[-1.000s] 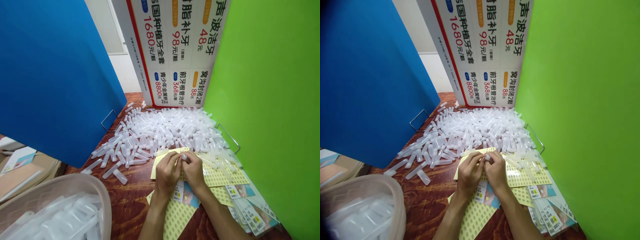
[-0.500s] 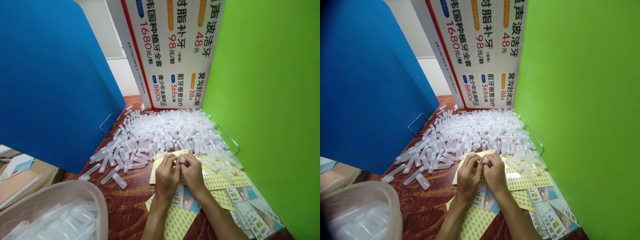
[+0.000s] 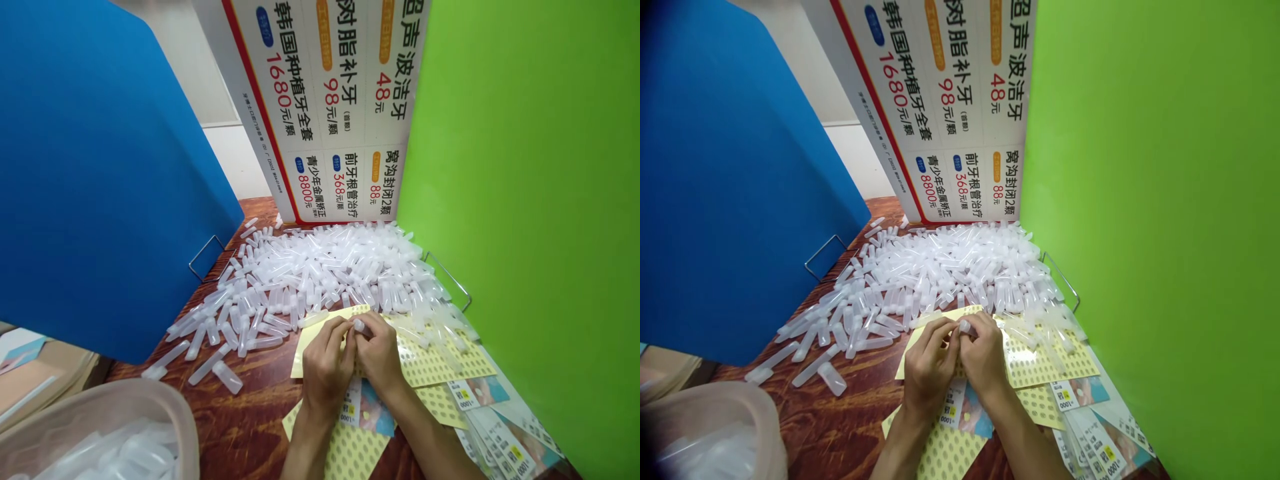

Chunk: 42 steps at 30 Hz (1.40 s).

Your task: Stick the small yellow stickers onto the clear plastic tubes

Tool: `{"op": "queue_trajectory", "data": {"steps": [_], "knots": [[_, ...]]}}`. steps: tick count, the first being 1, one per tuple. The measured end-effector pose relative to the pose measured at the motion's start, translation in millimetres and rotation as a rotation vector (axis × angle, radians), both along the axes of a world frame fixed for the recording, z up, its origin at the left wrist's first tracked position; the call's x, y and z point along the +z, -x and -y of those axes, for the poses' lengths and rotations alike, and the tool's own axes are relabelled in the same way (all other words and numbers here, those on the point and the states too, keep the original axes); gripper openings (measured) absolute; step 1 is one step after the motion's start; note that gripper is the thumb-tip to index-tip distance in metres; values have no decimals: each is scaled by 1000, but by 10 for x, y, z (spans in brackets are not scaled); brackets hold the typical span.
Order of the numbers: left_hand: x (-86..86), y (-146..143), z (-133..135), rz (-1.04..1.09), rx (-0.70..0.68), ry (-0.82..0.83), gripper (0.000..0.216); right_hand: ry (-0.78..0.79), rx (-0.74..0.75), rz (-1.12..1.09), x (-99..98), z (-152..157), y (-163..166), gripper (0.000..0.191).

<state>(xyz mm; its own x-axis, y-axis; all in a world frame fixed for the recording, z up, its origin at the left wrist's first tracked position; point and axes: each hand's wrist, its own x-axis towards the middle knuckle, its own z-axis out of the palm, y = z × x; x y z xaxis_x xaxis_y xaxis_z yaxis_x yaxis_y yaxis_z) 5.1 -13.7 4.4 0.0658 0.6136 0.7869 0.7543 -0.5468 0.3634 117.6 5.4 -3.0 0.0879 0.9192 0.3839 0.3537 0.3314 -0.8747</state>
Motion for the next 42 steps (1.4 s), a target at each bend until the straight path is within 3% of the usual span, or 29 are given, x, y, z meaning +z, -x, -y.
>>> {"op": "queue_trajectory", "data": {"steps": [9,21,27,42], "knots": [[-26,17,-9,-91,16,-58,16,-5,4,-1,-37,-12,-10,22],[-4,-16,-3,12,113,-64,11,-22,12,24,-9,-2,-10,21],[25,-7,-5,-76,52,-81,14,-27,4,38,-1,-9,-26,21],[23,-3,-8,-104,56,-92,12,-40,-8,51,28,-12,-11,22]]}}
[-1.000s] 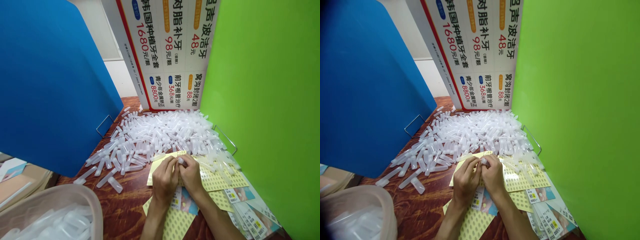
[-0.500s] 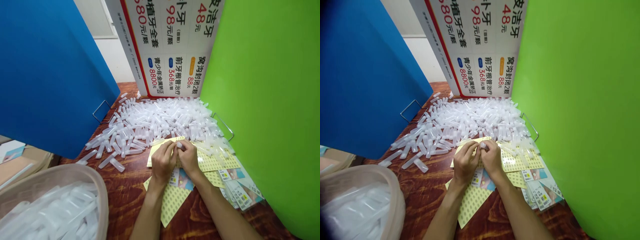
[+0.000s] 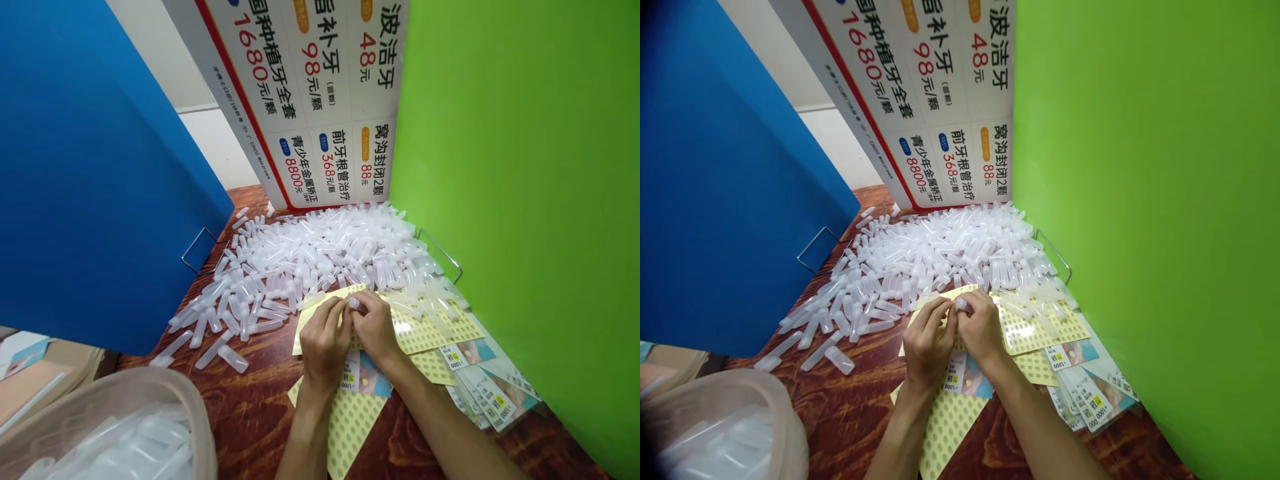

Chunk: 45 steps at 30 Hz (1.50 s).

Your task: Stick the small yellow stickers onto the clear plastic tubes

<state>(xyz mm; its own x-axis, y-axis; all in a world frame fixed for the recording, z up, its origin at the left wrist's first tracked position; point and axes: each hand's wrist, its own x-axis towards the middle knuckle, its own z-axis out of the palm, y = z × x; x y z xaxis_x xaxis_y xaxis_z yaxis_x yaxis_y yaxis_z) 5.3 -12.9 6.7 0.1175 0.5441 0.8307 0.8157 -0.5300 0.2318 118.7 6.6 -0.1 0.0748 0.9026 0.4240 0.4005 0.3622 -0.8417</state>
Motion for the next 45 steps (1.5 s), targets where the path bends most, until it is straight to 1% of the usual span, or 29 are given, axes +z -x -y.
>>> {"op": "queue_trajectory", "data": {"steps": [4,6,10,12,16,22,25,31,39,45], "knots": [[-12,28,-4,-68,-8,-12,12,14,-11,-10,9,4,3,25],[-21,40,-5,-97,-10,-15,13,27,-15,-17,2,6,4,30],[-26,35,-7,-50,-5,13,12,53,-26,-22,-22,6,11,45],[-27,26,-10,-26,0,27,12,56,-36,-24,-33,4,15,47],[-29,24,-16,-33,4,23,12,55,-41,-40,-53,-2,22,47],[5,38,-12,-132,-31,2,13,48,-51,-55,-76,-6,17,47],[2,38,-10,-127,-28,1,12,49,-45,-67,-70,-3,16,44],[-29,18,-14,1,-33,49,12,42,-32,-67,-62,6,11,38],[-3,9,-4,146,-52,157,11,44,-24,-49,-41,20,14,36],[-16,23,-9,177,-30,144,11,23,-29,-26,-28,26,14,39]]}}
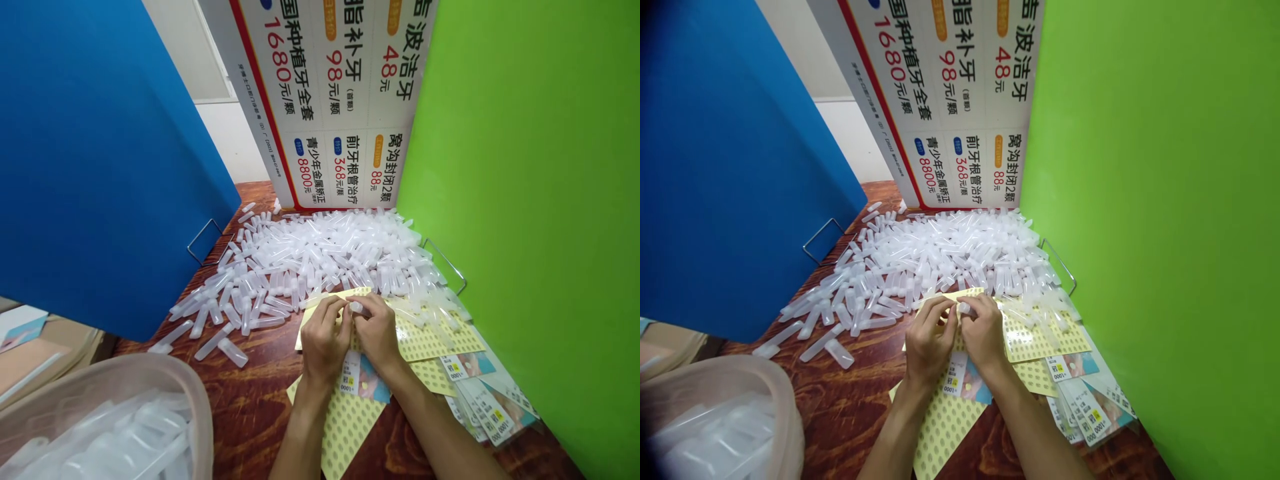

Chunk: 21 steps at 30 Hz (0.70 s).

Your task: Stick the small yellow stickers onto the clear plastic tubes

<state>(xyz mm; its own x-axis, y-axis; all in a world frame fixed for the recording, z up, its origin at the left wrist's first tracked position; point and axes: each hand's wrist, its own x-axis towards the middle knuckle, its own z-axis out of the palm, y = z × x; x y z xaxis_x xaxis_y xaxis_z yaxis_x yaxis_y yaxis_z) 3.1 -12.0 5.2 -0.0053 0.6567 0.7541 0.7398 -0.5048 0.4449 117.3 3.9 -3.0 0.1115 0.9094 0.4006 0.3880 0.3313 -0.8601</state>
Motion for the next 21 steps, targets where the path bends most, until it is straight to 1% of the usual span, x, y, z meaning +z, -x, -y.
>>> {"op": "queue_trajectory", "data": {"steps": [6,21], "knots": [[-26,6,-8,-83,-14,-59,12,13,3,-12,4,4,-2,38],[19,14,4,-222,-2,-116,11,10,-7,20,16,-7,-9,42]]}}
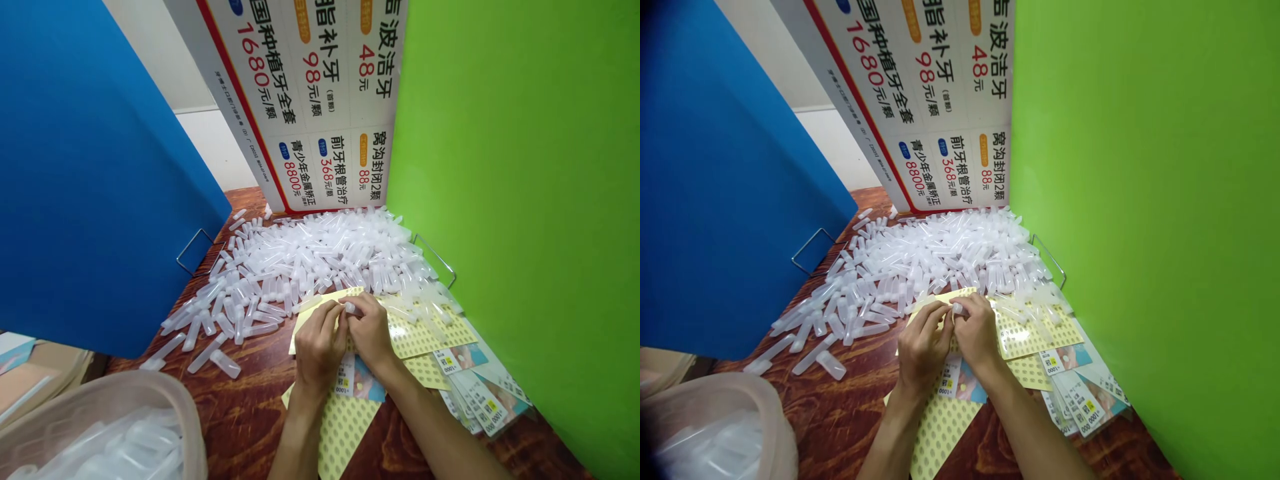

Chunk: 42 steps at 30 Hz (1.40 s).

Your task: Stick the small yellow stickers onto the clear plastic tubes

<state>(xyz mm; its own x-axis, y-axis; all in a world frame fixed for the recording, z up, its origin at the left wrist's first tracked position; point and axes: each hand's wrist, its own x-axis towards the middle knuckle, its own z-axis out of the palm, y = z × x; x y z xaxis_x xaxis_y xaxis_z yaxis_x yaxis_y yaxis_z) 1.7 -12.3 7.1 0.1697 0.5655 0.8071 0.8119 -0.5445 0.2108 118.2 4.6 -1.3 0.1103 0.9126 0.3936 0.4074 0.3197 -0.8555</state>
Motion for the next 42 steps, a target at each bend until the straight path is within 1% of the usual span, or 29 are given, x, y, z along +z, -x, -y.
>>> {"op": "queue_trajectory", "data": {"steps": [4,10,15,20,25,32,37,42], "knots": [[-8,2,3,-6,-3,5,12,5,5,25,-5,-3,0,41],[-18,-10,2,121,-2,82,11,6,7,22,10,5,5,39],[3,-9,2,135,-26,114,10,1,12,31,13,4,4,39],[-13,-13,-2,205,-16,152,12,10,24,4,-13,1,11,38],[-47,-22,-9,218,-13,135,12,-5,16,-10,-20,4,16,34],[-22,-28,0,248,-9,150,11,-13,25,7,9,13,13,35],[-24,-24,4,253,0,149,10,-8,34,-1,-13,6,9,35],[-30,-20,2,199,-14,125,12,-9,26,-10,-19,2,9,33]]}}
